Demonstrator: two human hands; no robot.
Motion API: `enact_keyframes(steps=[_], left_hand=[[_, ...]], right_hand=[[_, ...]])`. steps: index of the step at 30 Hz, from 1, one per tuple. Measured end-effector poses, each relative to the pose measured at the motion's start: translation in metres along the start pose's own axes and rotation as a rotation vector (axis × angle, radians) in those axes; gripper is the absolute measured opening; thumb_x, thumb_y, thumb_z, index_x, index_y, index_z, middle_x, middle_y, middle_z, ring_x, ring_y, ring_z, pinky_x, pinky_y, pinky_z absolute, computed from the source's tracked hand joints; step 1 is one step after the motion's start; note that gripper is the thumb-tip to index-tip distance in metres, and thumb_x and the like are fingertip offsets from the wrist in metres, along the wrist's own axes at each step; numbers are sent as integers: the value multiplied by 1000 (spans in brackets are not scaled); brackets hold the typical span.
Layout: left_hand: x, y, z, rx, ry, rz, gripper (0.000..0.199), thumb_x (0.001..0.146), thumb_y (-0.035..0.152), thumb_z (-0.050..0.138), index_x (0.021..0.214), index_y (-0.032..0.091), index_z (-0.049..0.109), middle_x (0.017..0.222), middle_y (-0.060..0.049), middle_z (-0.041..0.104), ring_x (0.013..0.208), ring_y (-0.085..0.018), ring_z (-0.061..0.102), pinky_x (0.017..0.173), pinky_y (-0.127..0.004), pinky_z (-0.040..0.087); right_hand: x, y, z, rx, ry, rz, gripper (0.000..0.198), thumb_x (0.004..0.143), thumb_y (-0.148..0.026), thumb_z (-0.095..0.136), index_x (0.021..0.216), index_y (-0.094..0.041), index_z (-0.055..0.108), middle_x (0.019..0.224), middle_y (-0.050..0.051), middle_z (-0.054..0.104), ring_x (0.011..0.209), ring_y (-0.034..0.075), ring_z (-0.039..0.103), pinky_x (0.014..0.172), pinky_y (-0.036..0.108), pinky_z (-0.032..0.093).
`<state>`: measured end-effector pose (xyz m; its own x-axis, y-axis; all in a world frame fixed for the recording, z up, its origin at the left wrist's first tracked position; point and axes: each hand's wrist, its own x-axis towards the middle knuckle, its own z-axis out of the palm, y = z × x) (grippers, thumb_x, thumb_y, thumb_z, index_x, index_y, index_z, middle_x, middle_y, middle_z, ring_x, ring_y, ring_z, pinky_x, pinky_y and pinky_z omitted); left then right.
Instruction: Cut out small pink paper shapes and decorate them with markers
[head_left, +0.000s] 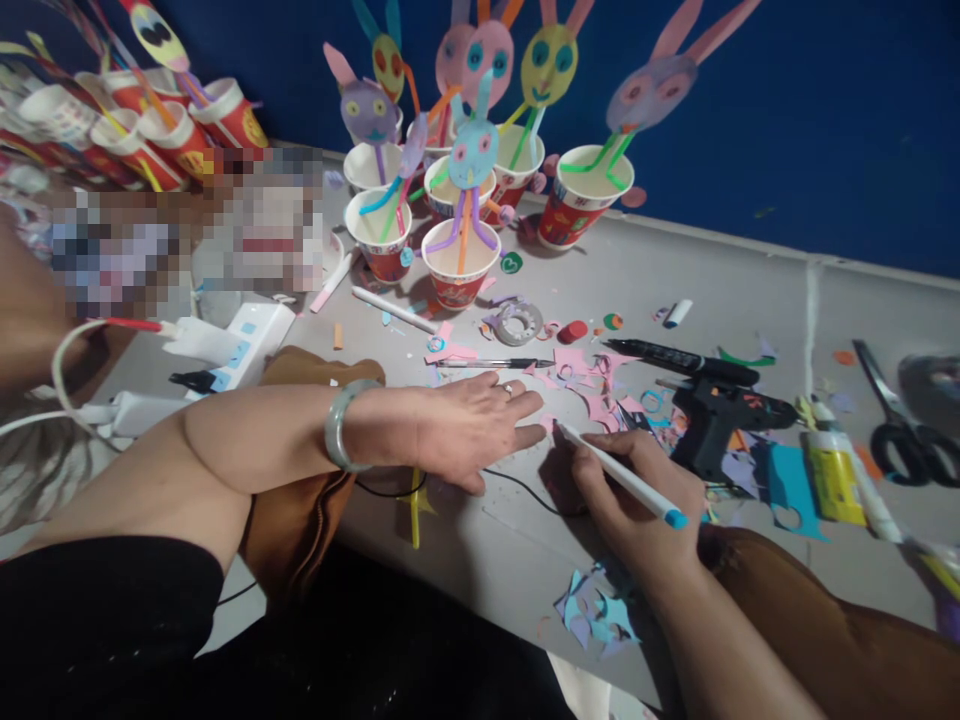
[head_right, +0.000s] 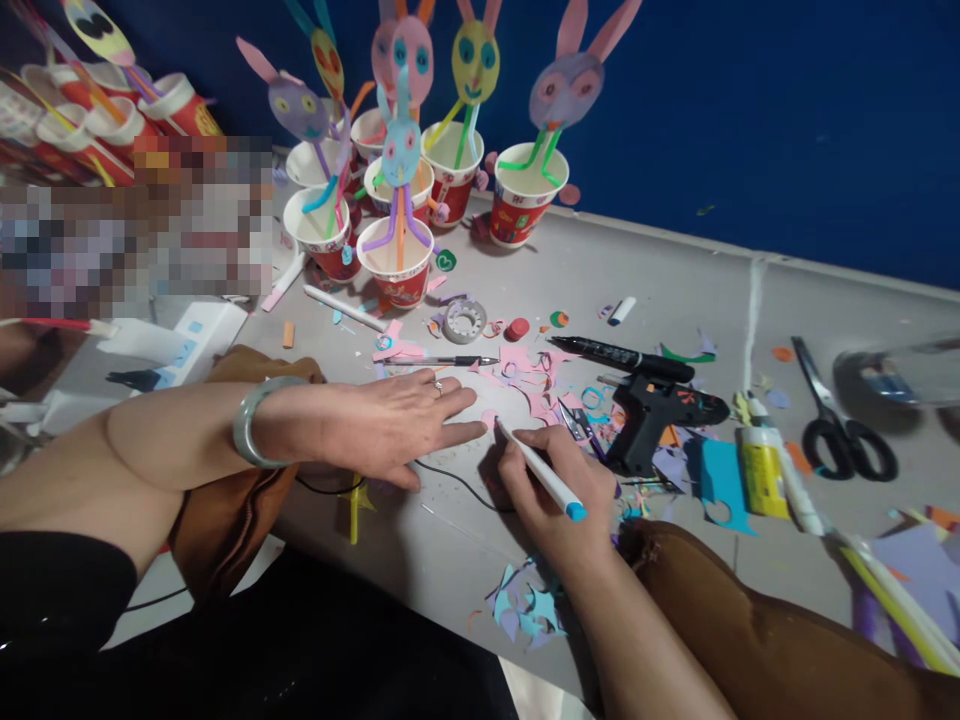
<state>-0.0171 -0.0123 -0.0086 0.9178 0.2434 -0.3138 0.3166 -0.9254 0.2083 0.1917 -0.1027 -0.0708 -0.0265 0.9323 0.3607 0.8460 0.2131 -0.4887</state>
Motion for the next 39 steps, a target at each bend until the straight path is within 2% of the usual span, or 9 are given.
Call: enact_keyframes(steps=[6, 13, 20, 26, 33, 39], left_hand=[[0, -1, 2, -9, 22, 5, 73, 75, 42, 74, 137, 15, 47, 139, -19, 49, 123, -32, 51, 105, -44, 36], [-1, -2, 5, -6, 42, 17, 79, 75, 44, 74, 140, 13, 44, 139, -20, 49, 122, -33, 50, 104, -44, 36], [-1, -3, 8, -9, 54, 19, 76, 74, 45, 75, 138, 15, 47, 139, -19, 50, 122, -33, 50, 102, -44, 36], [0, -4, 12, -44, 105, 20, 73, 73, 41, 75, 135, 14, 49, 137, -20, 51, 121, -33, 52, 101, -43, 36], [1, -2, 5, 22, 38, 13, 72, 74, 43, 74, 135, 14, 50, 137, -20, 51, 120, -33, 52, 98, -41, 38], [2, -4, 11, -36, 102, 19, 70, 72, 40, 76, 132, 14, 51, 132, -19, 53, 117, -33, 52, 98, -42, 38]], right_hand=[[0, 0, -1, 4, -3, -16, 14, 87, -31, 59, 76, -22, 59, 61, -2, 67, 51, 13, 61, 51, 24, 43], [0, 0, -2, 1, -27, 28, 15, 86, -34, 58, 76, -23, 59, 61, 0, 66, 53, 15, 62, 52, 26, 44], [-1, 0, -3, 38, -47, 50, 13, 85, -33, 58, 76, -23, 60, 60, -1, 66, 51, 14, 60, 50, 25, 42], [-3, 4, 1, 53, -7, 33, 16, 84, -35, 58, 74, -23, 59, 56, -2, 64, 45, 13, 57, 47, 25, 41], [-4, 5, 2, 50, -30, 45, 18, 85, -38, 58, 74, -24, 60, 57, -1, 65, 46, 14, 59, 46, 25, 42], [-8, 7, 4, 53, -41, 84, 23, 85, -43, 57, 73, -24, 62, 53, -1, 62, 43, 14, 56, 44, 25, 41]])
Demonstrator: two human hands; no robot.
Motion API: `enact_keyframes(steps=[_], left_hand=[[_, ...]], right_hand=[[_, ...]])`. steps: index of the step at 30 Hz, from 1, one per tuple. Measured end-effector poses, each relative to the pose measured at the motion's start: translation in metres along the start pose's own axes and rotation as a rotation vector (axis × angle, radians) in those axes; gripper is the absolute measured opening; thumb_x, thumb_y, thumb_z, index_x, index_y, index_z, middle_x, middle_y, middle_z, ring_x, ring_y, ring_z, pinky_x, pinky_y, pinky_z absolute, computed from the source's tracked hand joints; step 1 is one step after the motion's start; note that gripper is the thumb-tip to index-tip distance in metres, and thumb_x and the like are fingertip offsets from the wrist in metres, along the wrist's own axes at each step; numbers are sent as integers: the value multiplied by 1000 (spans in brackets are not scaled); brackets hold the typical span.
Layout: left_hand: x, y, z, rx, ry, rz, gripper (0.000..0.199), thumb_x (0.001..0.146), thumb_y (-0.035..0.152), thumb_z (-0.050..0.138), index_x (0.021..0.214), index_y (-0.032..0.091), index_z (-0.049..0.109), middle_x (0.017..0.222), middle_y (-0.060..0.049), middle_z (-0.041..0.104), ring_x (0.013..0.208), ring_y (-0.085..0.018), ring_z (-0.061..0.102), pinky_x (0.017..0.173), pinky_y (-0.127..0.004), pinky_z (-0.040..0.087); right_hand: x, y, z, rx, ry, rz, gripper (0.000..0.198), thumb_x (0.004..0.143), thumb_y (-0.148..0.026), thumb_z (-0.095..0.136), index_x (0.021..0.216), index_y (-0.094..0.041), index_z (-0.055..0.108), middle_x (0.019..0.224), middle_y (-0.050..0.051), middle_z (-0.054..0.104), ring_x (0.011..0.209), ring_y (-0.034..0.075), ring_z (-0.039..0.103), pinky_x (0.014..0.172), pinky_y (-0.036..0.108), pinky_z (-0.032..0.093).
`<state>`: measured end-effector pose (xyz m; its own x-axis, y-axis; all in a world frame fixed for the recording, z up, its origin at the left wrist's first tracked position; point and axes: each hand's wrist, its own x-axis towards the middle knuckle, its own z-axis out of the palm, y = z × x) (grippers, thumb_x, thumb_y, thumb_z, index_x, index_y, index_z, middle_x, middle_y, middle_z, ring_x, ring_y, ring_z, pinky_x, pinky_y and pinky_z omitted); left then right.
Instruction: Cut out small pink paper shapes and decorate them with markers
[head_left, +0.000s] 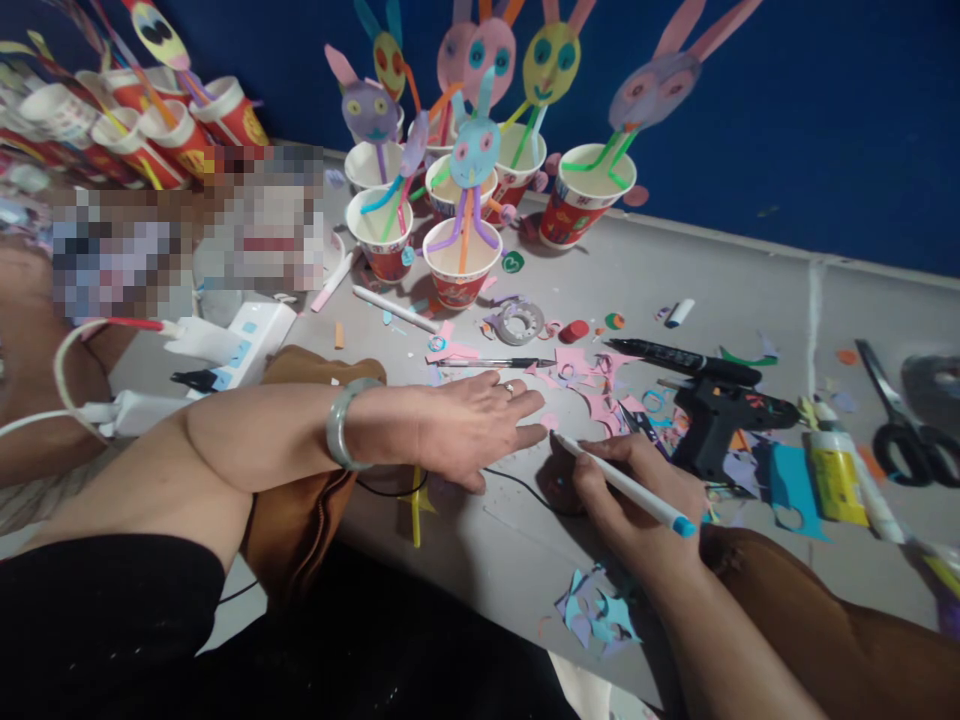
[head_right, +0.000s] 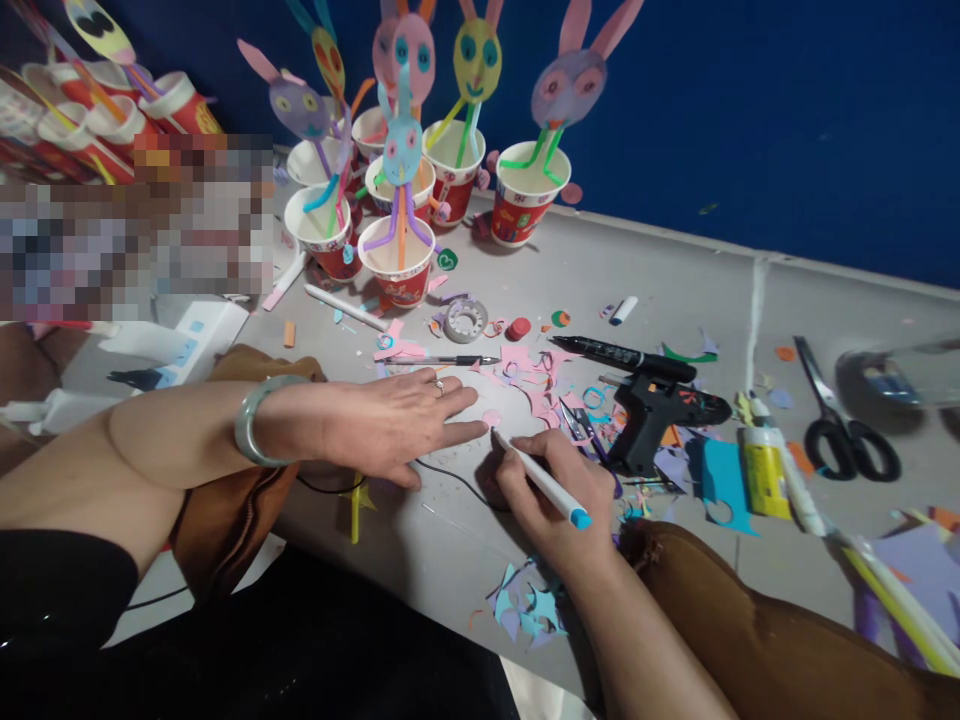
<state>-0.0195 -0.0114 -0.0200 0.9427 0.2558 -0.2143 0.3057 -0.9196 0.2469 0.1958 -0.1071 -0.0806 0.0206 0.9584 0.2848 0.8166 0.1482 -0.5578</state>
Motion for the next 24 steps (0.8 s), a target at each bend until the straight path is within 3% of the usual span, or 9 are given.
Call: enact_keyframes(steps=[8, 13, 19, 24], left_hand=[[2, 3, -9, 31, -86, -12, 67, 74, 38, 73, 132, 13, 52, 133, -20, 52, 120, -34, 50, 97, -44, 39], [1, 5, -13, 14, -110, -32, 66, 75, 41, 73, 132, 15, 52, 136, -18, 52, 123, -32, 49, 102, -43, 36], [-4, 4, -3, -80, 16, -8, 64, 78, 45, 72, 131, 15, 51, 136, -17, 53, 124, -32, 49, 102, -41, 36], [-2, 8, -9, -53, -52, -15, 60, 82, 48, 69, 125, 9, 54, 132, -20, 54, 118, -32, 53, 99, -40, 38]], right_hand=[[1, -5, -5, 11, 102, 65, 18, 86, -38, 61, 85, -21, 65, 68, 2, 70, 55, 16, 64, 51, 26, 48], [3, -10, -4, 51, 68, 117, 20, 90, -38, 60, 98, -20, 65, 81, 4, 73, 63, 16, 67, 60, 28, 52], [2, -6, -2, 118, 61, 204, 23, 89, -43, 60, 95, -20, 64, 73, 3, 71, 60, 17, 66, 56, 30, 50], [0, -5, -3, 110, 61, 219, 24, 88, -43, 61, 95, -20, 65, 76, 4, 72, 63, 18, 67, 58, 31, 50]])
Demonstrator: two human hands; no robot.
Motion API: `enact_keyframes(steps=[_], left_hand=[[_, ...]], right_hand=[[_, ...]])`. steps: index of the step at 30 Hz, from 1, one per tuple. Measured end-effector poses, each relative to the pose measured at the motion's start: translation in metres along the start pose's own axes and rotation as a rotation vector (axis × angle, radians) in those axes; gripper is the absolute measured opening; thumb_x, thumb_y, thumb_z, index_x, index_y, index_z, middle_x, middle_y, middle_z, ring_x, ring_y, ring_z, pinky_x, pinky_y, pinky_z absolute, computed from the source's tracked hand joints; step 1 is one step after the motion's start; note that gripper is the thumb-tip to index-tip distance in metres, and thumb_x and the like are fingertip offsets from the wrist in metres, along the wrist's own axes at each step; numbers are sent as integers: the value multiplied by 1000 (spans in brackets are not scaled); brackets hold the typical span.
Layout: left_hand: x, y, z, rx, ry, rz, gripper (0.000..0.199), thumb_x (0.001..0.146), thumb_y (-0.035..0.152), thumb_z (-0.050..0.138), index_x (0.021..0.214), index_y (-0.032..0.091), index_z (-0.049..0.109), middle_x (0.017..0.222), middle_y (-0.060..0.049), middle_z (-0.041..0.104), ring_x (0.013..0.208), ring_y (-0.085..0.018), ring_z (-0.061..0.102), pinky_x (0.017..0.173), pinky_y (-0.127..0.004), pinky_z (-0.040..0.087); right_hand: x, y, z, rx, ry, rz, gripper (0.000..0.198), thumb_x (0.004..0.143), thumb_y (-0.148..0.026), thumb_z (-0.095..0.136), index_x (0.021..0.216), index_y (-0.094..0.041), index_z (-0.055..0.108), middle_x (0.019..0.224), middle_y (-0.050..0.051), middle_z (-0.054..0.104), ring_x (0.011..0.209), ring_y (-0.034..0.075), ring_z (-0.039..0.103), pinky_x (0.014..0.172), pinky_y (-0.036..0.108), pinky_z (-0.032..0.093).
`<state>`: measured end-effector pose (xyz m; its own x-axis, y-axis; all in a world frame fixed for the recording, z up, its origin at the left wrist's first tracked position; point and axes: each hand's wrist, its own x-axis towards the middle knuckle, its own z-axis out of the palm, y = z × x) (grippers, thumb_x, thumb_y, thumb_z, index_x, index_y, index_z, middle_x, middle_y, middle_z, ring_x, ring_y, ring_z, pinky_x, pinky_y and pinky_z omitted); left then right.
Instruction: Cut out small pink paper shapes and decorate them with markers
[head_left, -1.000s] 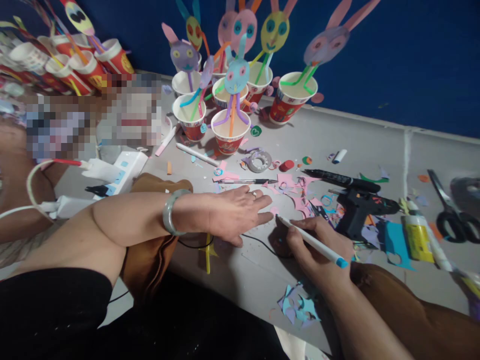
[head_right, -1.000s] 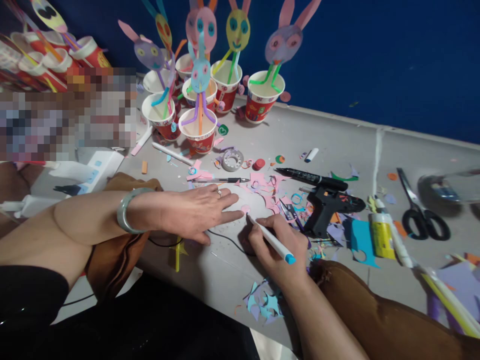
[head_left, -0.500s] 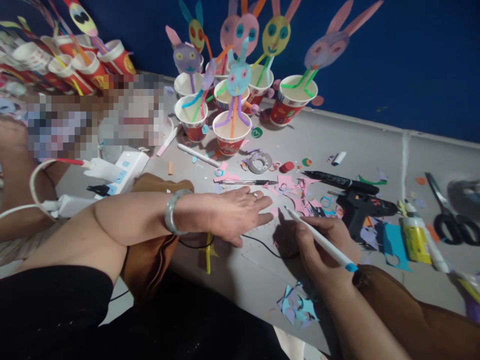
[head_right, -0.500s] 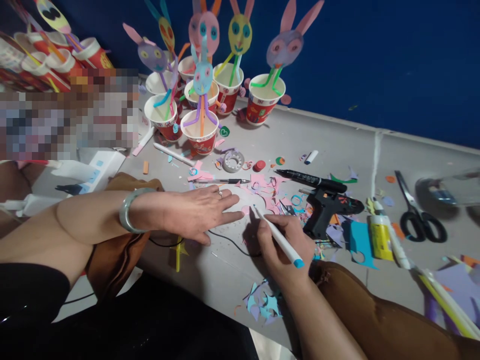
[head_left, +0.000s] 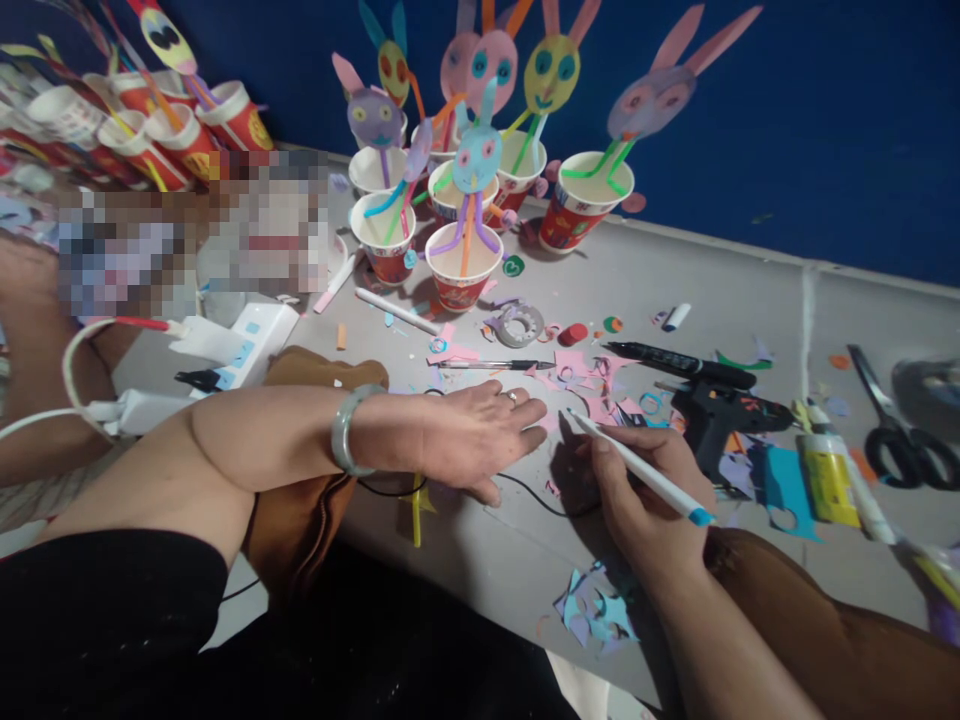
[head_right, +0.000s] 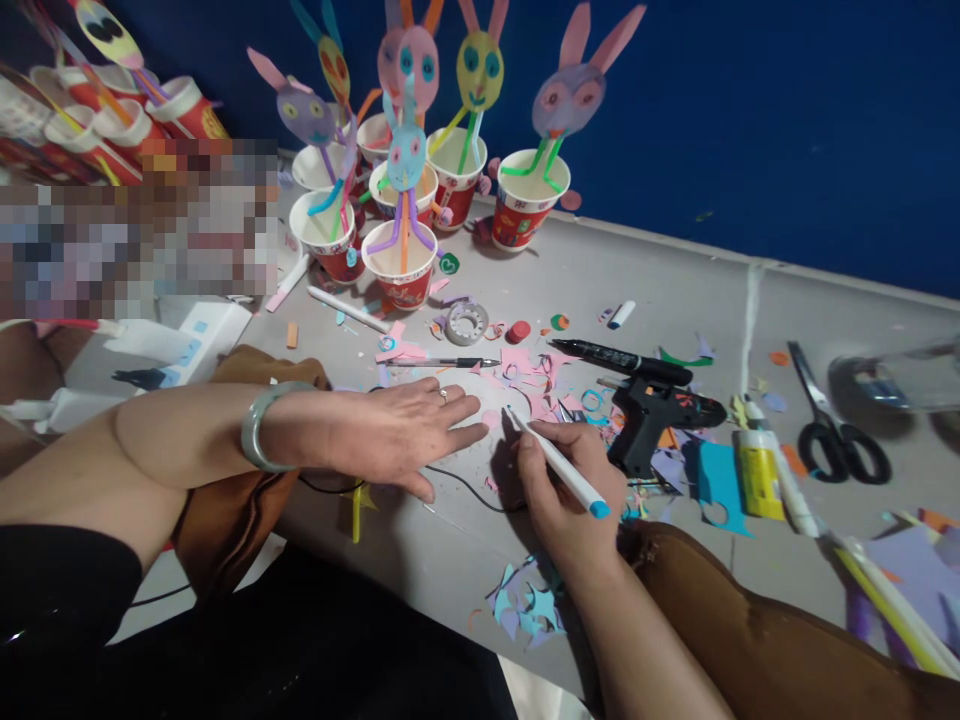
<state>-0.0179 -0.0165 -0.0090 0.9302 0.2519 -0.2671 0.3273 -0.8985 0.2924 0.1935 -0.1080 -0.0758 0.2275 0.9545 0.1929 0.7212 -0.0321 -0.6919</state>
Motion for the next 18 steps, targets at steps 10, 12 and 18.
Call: enact_keyframes(steps=[10, 12, 18], left_hand=[[3, -3, 1, 44, -23, 12, 66, 82, 53, 67, 131, 11, 52, 133, -19, 52, 114, -31, 54, 100, -43, 38], [3, -3, 0, 36, -37, 6, 64, 82, 50, 67, 129, 10, 53, 133, -19, 52, 114, -31, 54, 100, -42, 38], [3, -4, -2, 16, -51, -18, 62, 82, 48, 68, 129, 11, 53, 135, -19, 52, 117, -31, 53, 102, -41, 36]], right_hand=[[3, -1, -1, 8, -11, -27, 19, 85, -38, 62, 88, -20, 68, 73, 3, 71, 62, 18, 67, 59, 31, 51], [2, 1, -1, 47, -23, -2, 20, 86, -38, 61, 88, -20, 67, 72, 3, 71, 61, 18, 66, 58, 31, 51], [2, 1, -1, 78, -61, 26, 16, 84, -36, 62, 88, -21, 65, 69, 1, 69, 55, 17, 64, 53, 29, 49]])
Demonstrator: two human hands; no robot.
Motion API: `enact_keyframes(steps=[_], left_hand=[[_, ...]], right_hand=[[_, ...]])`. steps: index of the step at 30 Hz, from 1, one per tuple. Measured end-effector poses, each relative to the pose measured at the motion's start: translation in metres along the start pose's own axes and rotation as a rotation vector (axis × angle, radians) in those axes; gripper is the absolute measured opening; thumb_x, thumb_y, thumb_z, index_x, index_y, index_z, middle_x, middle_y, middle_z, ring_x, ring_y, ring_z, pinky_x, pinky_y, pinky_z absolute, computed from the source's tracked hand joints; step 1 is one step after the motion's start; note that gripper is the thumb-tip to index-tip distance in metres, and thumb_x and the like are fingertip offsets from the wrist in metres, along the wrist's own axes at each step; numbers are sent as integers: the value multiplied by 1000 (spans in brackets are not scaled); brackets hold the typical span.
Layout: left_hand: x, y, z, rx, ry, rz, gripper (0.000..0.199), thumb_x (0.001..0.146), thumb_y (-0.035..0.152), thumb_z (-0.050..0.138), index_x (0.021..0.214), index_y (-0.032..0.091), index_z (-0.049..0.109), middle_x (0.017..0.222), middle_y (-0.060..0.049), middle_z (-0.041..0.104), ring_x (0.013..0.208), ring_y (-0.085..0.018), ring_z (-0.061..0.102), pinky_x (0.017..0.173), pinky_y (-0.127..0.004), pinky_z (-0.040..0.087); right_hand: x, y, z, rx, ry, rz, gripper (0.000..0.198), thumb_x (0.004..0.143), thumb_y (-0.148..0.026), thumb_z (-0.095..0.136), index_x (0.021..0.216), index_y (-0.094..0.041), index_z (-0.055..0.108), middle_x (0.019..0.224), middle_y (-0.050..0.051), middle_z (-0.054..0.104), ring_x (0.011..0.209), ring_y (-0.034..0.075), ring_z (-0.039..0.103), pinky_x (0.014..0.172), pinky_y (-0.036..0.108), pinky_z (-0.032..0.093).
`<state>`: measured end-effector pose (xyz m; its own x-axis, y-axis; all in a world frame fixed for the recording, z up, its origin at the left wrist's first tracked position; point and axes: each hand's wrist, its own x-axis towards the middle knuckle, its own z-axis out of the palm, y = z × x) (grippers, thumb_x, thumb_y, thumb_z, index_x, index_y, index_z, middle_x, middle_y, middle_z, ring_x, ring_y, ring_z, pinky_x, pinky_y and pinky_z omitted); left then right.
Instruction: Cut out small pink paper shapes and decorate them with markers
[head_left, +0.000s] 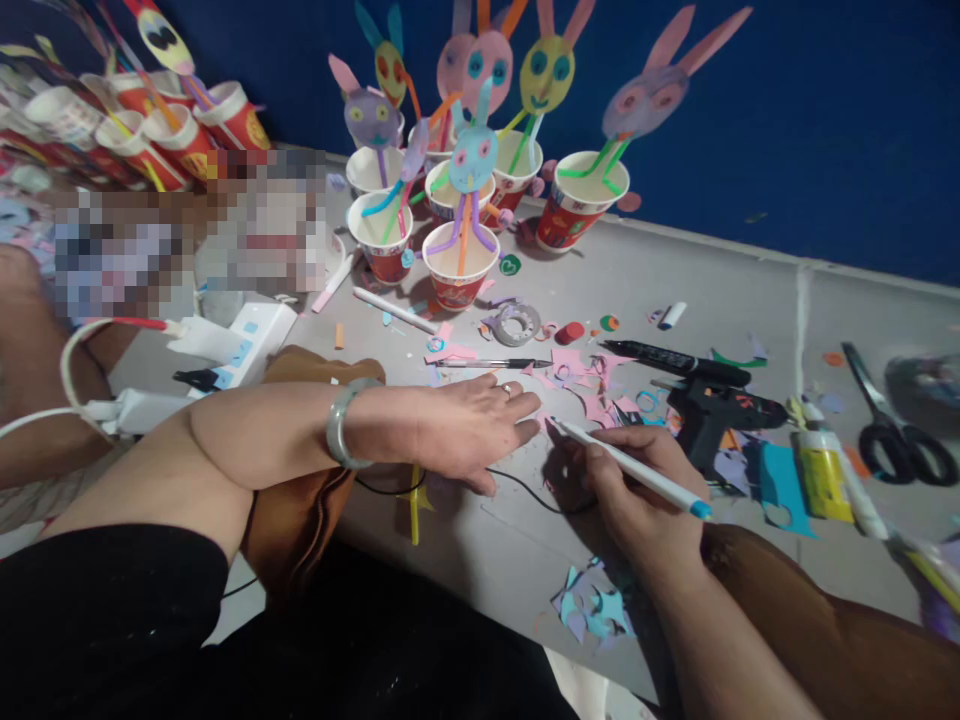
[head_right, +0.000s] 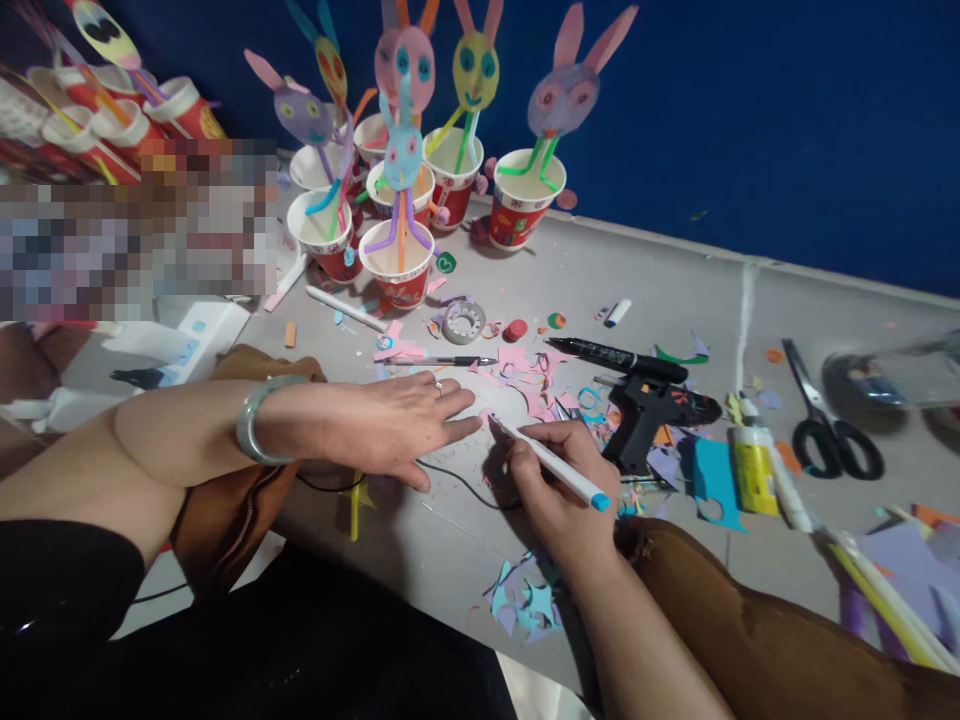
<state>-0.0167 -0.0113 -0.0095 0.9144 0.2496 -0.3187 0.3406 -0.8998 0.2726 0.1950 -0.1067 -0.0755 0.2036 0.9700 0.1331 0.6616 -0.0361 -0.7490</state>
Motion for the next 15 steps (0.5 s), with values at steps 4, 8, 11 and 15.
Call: enact_keyframes(steps=[4, 8, 11, 15], left_hand=[[-1, -1, 1, -11, 17, 4, 60, 82, 46, 68, 128, 12, 52, 133, -18, 52, 116, -30, 52, 100, -39, 36], [-1, -2, 2, 15, 41, 21, 60, 81, 46, 70, 127, 13, 52, 126, -16, 54, 111, -29, 53, 96, -37, 37], [0, -2, 2, 38, 49, 21, 59, 80, 44, 71, 125, 11, 53, 123, -17, 54, 108, -29, 54, 92, -38, 38], [1, -1, 1, 23, 63, 8, 58, 79, 43, 73, 124, 12, 55, 122, -16, 55, 105, -29, 55, 90, -38, 38]], right_hand=[[3, -5, -2, -47, -17, -52, 10, 83, -32, 62, 84, -22, 64, 67, 0, 69, 54, 16, 63, 52, 28, 48], [4, -8, -3, -50, -36, -82, 9, 83, -31, 61, 83, -23, 65, 69, 0, 70, 57, 16, 64, 53, 27, 49], [5, -8, -2, -46, -43, -91, 10, 84, -31, 61, 83, -23, 65, 71, 1, 70, 60, 17, 65, 57, 28, 50], [4, -8, -2, -52, -51, -91, 10, 85, -31, 61, 84, -23, 66, 71, 1, 71, 62, 17, 66, 58, 28, 51]])
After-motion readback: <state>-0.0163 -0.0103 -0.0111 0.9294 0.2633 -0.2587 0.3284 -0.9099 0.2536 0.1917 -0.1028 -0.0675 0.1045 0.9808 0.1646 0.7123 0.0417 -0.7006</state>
